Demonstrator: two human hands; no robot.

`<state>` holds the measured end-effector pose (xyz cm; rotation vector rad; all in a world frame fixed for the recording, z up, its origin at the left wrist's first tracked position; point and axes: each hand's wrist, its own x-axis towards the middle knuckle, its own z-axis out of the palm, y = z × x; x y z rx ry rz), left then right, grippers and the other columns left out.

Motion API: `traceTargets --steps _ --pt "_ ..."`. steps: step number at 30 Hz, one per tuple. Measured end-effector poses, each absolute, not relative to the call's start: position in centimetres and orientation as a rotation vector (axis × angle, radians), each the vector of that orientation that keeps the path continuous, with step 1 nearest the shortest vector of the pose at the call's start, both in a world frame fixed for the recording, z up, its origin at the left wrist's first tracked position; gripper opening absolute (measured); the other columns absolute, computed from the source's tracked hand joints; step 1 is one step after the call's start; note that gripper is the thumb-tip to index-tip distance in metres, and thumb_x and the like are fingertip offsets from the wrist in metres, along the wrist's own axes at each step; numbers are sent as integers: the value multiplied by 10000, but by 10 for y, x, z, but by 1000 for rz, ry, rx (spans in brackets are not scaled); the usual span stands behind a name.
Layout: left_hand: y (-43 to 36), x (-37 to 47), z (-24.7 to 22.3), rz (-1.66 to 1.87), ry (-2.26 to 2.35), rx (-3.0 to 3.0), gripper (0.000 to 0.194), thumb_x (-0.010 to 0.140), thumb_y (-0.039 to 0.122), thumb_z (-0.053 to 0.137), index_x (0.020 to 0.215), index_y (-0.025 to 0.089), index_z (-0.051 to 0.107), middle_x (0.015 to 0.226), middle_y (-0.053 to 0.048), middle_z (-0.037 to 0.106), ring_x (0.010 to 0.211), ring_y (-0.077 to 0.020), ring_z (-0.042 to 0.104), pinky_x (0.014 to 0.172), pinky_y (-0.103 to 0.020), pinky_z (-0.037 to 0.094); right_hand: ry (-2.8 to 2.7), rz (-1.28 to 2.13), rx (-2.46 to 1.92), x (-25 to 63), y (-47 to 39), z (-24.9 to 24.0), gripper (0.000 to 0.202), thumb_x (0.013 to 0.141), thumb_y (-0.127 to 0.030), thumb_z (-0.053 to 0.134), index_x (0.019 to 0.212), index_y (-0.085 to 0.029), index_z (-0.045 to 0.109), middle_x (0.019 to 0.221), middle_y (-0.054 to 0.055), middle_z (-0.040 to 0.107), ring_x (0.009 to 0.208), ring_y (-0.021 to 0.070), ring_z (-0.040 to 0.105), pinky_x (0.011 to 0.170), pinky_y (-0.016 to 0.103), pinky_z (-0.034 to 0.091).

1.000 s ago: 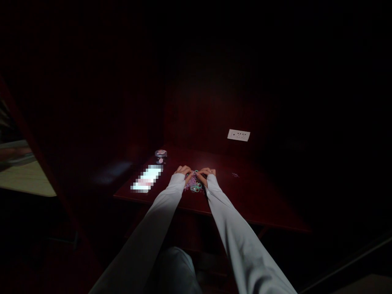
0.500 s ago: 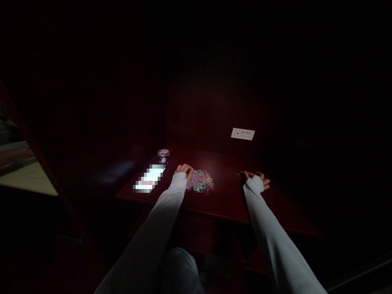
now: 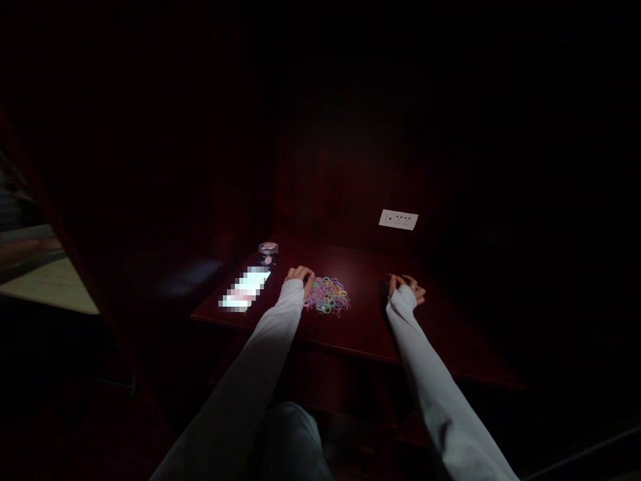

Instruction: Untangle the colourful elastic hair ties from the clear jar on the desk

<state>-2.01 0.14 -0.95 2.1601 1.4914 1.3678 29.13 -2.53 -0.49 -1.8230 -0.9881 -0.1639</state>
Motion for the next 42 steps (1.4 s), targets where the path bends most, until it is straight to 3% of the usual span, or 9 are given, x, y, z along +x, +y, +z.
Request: traceTargets --steps 4,7,12,17,22,32,42 --pt "3 -20 -11 1408 1507 2116 187 963 156 539 859 235 674 995 -56 731 965 -234 581 942 -370 505 -1256 -72 -1642 238 -22 -7 290 948 -349 562 972 -255 835 1200 117 664 1105 308 418 972 465 316" --pt "4 -21 -12 1445 1513 2083 217 954 135 504 855 237 668 990 -59 729 980 -237 596 963 -377 519 -1543 59 -1464 195 -24 -9 279 929 -300 582 1058 -291 829 1207 79 679 1122 291 447 1000 435 325" --pt "3 -23 -13 1417 1446 2164 250 849 82 537 887 249 719 1015 -49 751 998 -238 622 981 -399 538 -1712 176 -1342 154 -26 -8 312 852 -171 567 963 -289 834 1161 54 694 1145 272 479 1038 421 341" --pt "-2 -19 -11 1312 1419 2241 241 821 120 639 976 253 766 1129 -64 762 1094 -286 643 984 -433 536 -1635 169 -1373 154 -18 -8 291 820 -172 572 871 -281 837 1109 59 713 1132 278 489 1051 439 358" --pt "-4 -17 -12 1229 1405 2312 227 839 185 703 1049 255 755 1163 -55 750 1098 -267 656 975 -394 537 -1587 142 -1446 159 -13 -12 285 817 -171 589 841 -293 845 1064 57 725 1112 288 512 1025 438 383" --pt "0 -15 -16 1256 1356 2295 283 807 220 776 1082 255 721 1206 -81 749 1100 -268 691 997 -381 552 -1743 189 -1386 156 -2 -24 329 842 -168 626 910 -369 878 1124 9 767 1114 265 531 1045 427 383" --pt "1 -12 -15 1271 1240 2169 277 787 168 750 1053 224 697 1180 -105 743 1162 -280 690 1077 -423 537 -1662 99 -1513 155 -1 -25 281 891 -132 629 733 -265 820 1061 35 768 1105 238 555 1034 391 362"
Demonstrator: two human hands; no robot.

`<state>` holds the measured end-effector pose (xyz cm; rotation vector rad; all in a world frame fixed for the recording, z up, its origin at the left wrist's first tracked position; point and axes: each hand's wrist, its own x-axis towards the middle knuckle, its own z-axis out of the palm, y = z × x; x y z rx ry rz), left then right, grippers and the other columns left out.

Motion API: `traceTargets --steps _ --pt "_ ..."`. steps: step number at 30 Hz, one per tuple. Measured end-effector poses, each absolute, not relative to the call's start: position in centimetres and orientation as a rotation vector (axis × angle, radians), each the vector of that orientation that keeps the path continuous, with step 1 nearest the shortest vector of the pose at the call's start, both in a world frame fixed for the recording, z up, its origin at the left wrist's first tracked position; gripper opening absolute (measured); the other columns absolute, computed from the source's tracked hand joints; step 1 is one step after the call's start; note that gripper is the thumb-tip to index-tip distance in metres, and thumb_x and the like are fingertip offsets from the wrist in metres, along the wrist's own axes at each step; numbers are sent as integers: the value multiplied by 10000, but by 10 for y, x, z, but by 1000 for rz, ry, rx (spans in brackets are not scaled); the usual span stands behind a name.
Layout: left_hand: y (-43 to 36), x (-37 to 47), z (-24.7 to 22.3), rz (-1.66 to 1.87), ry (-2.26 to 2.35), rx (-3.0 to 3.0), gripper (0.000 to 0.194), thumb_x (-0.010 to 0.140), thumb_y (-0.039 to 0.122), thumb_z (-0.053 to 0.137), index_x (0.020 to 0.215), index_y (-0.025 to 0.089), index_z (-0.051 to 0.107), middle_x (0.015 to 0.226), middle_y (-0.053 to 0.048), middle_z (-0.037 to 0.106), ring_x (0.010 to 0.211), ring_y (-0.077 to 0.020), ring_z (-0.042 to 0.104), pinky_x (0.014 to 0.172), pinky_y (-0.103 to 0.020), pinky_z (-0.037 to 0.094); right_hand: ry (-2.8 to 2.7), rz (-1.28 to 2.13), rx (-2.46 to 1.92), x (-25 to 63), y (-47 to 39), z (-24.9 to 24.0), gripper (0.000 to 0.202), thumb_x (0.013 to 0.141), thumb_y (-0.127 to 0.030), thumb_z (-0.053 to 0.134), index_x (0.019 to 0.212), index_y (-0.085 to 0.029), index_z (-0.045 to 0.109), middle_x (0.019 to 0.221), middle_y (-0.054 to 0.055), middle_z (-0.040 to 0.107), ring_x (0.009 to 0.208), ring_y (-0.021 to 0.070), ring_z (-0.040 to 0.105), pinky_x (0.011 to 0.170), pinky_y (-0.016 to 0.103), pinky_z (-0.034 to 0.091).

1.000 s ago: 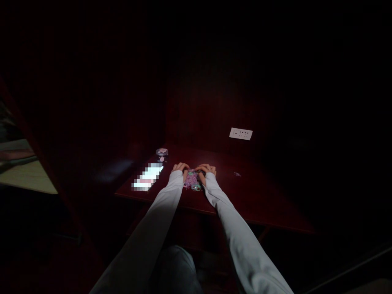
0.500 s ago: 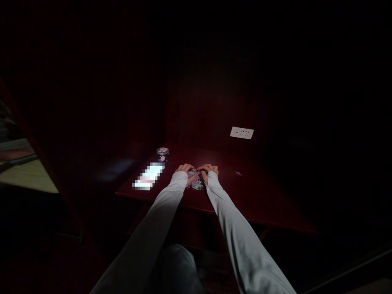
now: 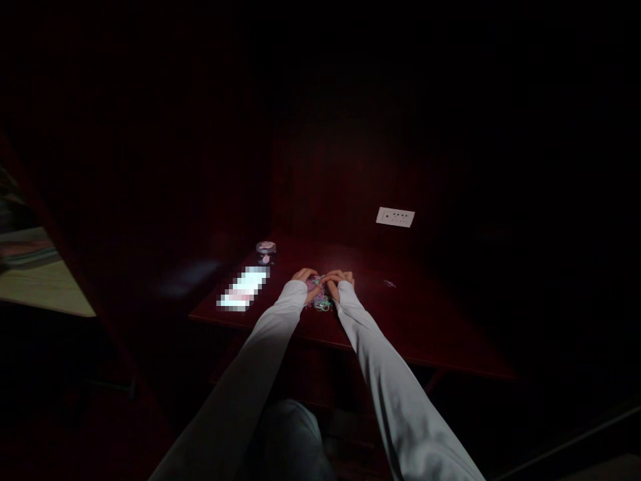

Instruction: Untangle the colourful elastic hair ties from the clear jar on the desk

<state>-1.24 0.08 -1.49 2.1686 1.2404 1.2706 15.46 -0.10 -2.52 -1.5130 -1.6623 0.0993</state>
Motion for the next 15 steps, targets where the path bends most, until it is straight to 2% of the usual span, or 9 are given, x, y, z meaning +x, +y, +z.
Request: traceTargets --steps 8,15 --pt "-2 -14 -10 1280 1296 2152 206 809 166 710 998 246 701 1126 -79 747 1133 -271 681 1075 -406 536 -1687 121 -1468 156 -3 -22 292 896 -156 605 832 -290 856 1057 35 767 1101 241 544 1027 405 376" --pt "-2 -15 -10 1369 1369 2040 115 856 181 660 950 242 683 1092 -67 738 1086 -239 695 1036 -369 544 -1785 113 -1494 156 -2 -24 257 891 -166 674 731 -288 833 1043 29 761 1105 234 562 1017 392 364"
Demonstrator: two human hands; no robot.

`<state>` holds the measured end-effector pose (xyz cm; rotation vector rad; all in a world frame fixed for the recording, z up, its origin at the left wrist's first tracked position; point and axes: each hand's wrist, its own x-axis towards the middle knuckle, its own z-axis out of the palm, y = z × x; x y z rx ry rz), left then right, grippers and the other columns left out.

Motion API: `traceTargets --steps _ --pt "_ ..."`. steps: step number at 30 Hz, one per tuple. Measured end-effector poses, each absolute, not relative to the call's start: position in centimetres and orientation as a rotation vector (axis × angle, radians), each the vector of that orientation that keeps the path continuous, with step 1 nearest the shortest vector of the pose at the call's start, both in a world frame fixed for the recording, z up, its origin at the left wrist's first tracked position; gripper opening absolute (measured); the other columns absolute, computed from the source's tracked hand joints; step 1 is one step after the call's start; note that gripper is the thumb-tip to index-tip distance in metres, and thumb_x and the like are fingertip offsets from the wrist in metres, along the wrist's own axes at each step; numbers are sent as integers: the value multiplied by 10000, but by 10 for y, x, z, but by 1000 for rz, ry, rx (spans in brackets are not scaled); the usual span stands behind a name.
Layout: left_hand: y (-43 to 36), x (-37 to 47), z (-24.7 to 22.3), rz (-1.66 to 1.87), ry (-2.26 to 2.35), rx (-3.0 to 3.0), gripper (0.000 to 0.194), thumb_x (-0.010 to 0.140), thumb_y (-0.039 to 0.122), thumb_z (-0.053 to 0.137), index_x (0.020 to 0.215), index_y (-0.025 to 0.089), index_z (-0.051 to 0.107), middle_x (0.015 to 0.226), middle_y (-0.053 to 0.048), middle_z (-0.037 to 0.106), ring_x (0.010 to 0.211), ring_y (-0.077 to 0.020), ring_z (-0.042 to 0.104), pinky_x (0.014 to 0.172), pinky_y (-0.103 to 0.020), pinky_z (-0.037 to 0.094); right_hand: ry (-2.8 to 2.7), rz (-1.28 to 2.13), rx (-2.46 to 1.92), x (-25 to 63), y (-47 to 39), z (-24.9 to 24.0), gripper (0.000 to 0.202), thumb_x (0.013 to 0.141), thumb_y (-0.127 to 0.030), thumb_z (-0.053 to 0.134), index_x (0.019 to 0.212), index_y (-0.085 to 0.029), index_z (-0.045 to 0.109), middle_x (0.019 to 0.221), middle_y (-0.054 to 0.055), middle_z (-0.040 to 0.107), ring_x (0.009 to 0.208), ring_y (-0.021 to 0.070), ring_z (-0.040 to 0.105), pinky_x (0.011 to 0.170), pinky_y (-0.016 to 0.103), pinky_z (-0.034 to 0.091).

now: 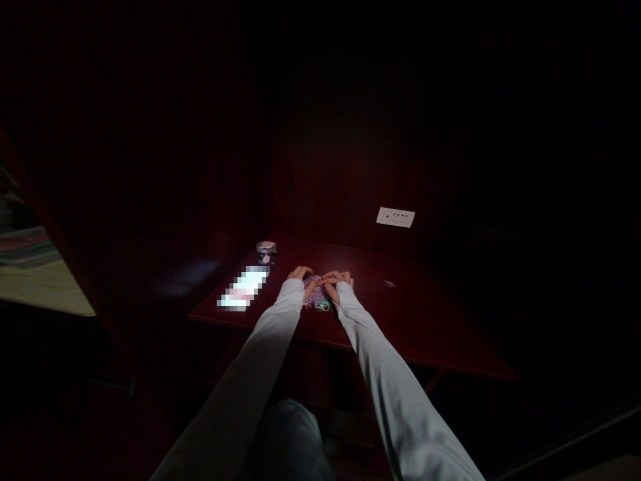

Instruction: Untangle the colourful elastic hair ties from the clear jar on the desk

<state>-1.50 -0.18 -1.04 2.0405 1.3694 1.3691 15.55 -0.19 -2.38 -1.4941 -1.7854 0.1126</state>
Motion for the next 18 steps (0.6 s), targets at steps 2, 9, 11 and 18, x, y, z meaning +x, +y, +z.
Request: traceTargets --steps 2,9,11,18 --pt "-1 -15 -10 1387 1340 2026 88 864 187 655 931 241 674 1069 -65 734 1055 -226 699 1018 -356 548 -1736 82 -1499 156 -1 -25 270 902 -165 666 713 -275 823 1019 41 754 1101 234 572 1009 387 367" --pt "-1 -14 -9 1462 1273 1942 31 878 217 665 892 245 671 1022 -52 735 987 -208 704 950 -336 566 -1684 115 -1472 156 -5 -22 291 925 -199 588 875 -301 856 1029 28 774 1089 242 555 1009 394 358" --pt "0 -14 -9 1463 1274 1947 30 883 221 667 898 246 675 1027 -50 739 1000 -208 702 964 -341 562 -1705 141 -1462 156 -6 -21 295 919 -216 585 922 -316 862 1069 22 780 1094 247 544 1012 400 357" --pt "2 -13 -11 1408 1376 2021 59 887 197 673 897 247 703 1044 -58 755 1044 -237 693 1020 -371 541 -1719 160 -1472 155 -6 -20 259 891 -227 622 783 -287 851 1084 35 788 1124 252 543 1061 403 347"
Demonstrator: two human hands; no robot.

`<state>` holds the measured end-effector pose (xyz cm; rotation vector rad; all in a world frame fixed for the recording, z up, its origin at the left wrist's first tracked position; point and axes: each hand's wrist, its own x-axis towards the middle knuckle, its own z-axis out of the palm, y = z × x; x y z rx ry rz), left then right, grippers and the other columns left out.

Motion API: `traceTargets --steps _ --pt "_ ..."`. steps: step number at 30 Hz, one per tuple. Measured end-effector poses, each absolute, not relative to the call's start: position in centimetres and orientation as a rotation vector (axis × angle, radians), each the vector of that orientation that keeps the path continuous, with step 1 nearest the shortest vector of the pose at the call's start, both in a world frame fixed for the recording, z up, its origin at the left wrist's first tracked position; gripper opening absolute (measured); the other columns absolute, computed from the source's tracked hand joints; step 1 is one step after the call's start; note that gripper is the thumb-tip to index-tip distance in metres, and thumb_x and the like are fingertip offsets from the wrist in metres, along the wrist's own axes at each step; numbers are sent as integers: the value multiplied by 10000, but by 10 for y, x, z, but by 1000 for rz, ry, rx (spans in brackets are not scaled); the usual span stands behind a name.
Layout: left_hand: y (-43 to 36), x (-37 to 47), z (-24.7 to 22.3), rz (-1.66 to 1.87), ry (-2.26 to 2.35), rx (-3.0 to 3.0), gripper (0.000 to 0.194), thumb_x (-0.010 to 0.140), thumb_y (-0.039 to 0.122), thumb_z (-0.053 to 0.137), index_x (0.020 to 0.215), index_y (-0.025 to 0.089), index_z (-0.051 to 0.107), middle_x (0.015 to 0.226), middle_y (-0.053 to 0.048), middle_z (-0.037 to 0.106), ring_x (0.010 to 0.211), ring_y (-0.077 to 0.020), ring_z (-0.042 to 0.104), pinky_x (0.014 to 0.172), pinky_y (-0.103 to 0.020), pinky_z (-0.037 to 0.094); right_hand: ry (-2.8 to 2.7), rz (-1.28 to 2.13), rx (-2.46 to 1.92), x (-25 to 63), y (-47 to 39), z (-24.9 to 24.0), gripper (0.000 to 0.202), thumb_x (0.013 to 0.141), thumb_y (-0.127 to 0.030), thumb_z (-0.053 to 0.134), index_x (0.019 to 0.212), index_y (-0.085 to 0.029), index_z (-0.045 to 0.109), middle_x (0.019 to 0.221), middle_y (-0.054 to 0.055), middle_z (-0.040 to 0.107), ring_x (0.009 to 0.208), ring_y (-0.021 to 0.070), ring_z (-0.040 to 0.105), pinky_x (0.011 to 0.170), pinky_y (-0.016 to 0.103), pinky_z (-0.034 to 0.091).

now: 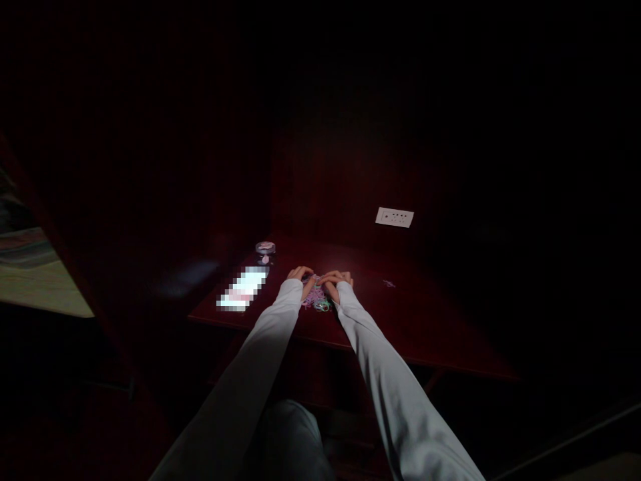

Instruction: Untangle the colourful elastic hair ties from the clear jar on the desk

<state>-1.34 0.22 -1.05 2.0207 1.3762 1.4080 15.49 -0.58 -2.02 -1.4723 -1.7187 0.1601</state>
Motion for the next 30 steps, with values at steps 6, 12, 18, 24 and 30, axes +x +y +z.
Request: traceTargets --steps 6,12,18,24,30 --pt "-3 -15 -6 1318 1478 2062 91 916 203 651 954 243 724 1086 -61 761 1085 -248 656 1043 -395 517 -1729 148 -1492 154 -7 -19 272 914 -235 618 769 -285 843 1093 26 786 1123 237 550 1070 390 343" --pt "-5 -15 -4 1281 1513 2056 85 922 206 661 955 250 726 1084 -52 757 1111 -243 642 1059 -382 499 -1762 114 -1472 154 -12 -14 282 925 -218 607 802 -291 851 1052 26 768 1106 234 562 1024 372 365" --pt "-8 -13 0 1284 1538 2039 99 939 208 645 940 251 734 1077 -58 766 1106 -255 631 1049 -403 472 -1787 140 -1405 155 -24 -6 281 908 -185 596 880 -281 858 1061 42 773 1109 252 546 1007 383 351" --pt "-2 -22 0 1325 1648 1939 239 1007 188 509 963 259 733 1119 -33 780 1115 -242 632 1068 -415 406 -1553 134 -1507 159 -25 -3 351 891 -182 520 920 -296 850 1013 35 771 1075 261 522 999 391 338" --pt "-6 -25 3 1364 1700 1849 262 1026 184 465 985 248 715 1123 -41 771 1093 -249 627 1040 -425 387 -1569 92 -1545 161 -26 -3 347 863 -149 536 891 -295 850 981 37 757 1056 261 503 970 381 319"
